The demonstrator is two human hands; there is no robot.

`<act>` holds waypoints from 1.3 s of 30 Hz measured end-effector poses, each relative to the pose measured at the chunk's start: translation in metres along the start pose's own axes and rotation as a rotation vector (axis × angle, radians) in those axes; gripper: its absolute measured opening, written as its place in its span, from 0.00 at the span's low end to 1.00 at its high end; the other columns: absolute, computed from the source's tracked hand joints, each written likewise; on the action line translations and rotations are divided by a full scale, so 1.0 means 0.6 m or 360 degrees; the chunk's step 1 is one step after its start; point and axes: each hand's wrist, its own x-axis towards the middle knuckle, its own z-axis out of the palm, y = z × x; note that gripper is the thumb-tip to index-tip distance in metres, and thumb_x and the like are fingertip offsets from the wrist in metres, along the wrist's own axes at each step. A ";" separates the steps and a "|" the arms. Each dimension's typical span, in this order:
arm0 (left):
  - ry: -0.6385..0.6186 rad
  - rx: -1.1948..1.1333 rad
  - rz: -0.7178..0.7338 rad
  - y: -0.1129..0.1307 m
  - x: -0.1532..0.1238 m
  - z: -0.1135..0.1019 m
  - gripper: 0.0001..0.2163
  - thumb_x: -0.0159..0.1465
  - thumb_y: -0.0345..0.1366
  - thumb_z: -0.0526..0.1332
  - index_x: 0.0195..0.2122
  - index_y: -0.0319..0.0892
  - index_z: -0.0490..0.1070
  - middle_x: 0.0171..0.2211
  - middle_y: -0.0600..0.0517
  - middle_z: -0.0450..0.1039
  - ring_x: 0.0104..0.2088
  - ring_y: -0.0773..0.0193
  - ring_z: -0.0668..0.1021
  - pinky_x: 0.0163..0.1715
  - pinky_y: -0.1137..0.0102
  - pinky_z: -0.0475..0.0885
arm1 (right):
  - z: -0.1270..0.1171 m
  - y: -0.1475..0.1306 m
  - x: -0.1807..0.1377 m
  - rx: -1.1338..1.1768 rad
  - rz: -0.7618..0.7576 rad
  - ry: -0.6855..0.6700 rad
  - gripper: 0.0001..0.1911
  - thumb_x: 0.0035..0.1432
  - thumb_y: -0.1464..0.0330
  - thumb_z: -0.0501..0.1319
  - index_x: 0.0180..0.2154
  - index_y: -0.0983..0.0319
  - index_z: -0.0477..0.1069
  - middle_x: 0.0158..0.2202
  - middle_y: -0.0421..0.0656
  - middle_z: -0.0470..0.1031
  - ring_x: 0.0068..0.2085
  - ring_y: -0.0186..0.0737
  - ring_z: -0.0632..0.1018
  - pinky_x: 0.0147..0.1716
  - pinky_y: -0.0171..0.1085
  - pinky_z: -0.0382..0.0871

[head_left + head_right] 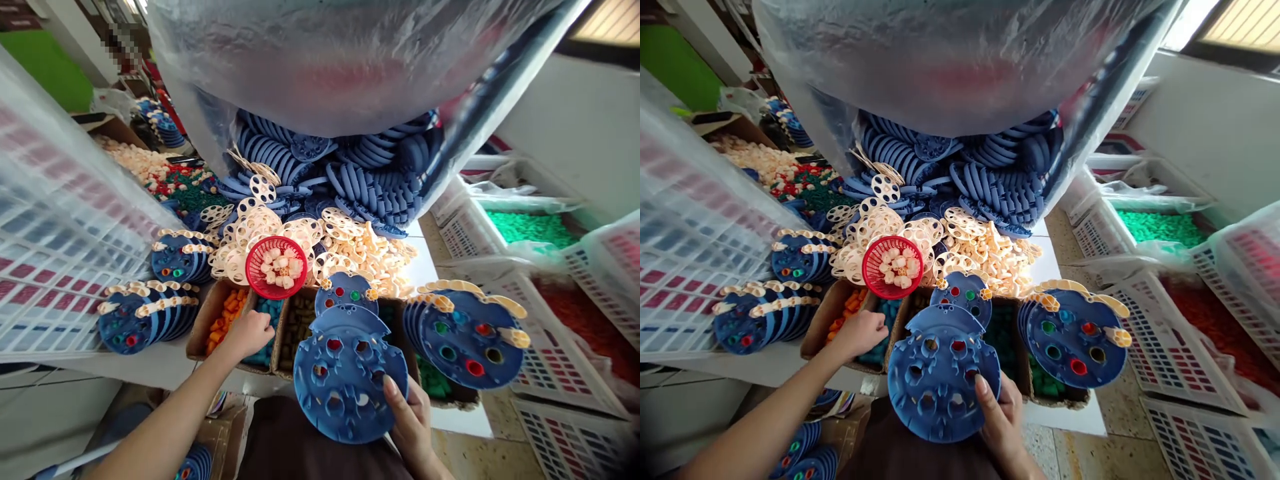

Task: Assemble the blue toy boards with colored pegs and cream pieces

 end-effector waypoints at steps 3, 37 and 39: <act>0.0303 -0.0165 -0.0053 0.005 -0.037 -0.051 0.14 0.68 0.39 0.50 0.40 0.39 0.74 0.30 0.49 0.77 0.32 0.62 0.79 0.34 0.71 0.72 | -0.004 0.007 0.009 0.0049 -0.0066 -0.0209 0.17 0.56 0.54 0.66 0.27 0.61 0.79 0.20 0.40 0.72 0.20 0.32 0.67 0.19 0.30 0.64; 0.0991 -0.0887 0.1152 0.203 -0.145 -0.155 0.09 0.68 0.29 0.50 0.43 0.38 0.70 0.30 0.50 0.72 0.30 0.65 0.76 0.31 0.70 0.71 | 0.000 0.029 0.015 -0.0010 -0.0122 -0.0311 0.18 0.60 0.56 0.63 0.27 0.63 0.70 0.22 0.37 0.64 0.25 0.31 0.62 0.24 0.32 0.58; 0.1009 -0.0931 0.1116 0.195 -0.150 -0.153 0.08 0.67 0.26 0.52 0.43 0.38 0.68 0.34 0.49 0.73 0.35 0.65 0.77 0.38 0.71 0.72 | -0.001 0.027 0.016 -0.0025 -0.0121 -0.0309 0.18 0.60 0.55 0.63 0.27 0.63 0.71 0.23 0.37 0.65 0.25 0.32 0.63 0.24 0.32 0.59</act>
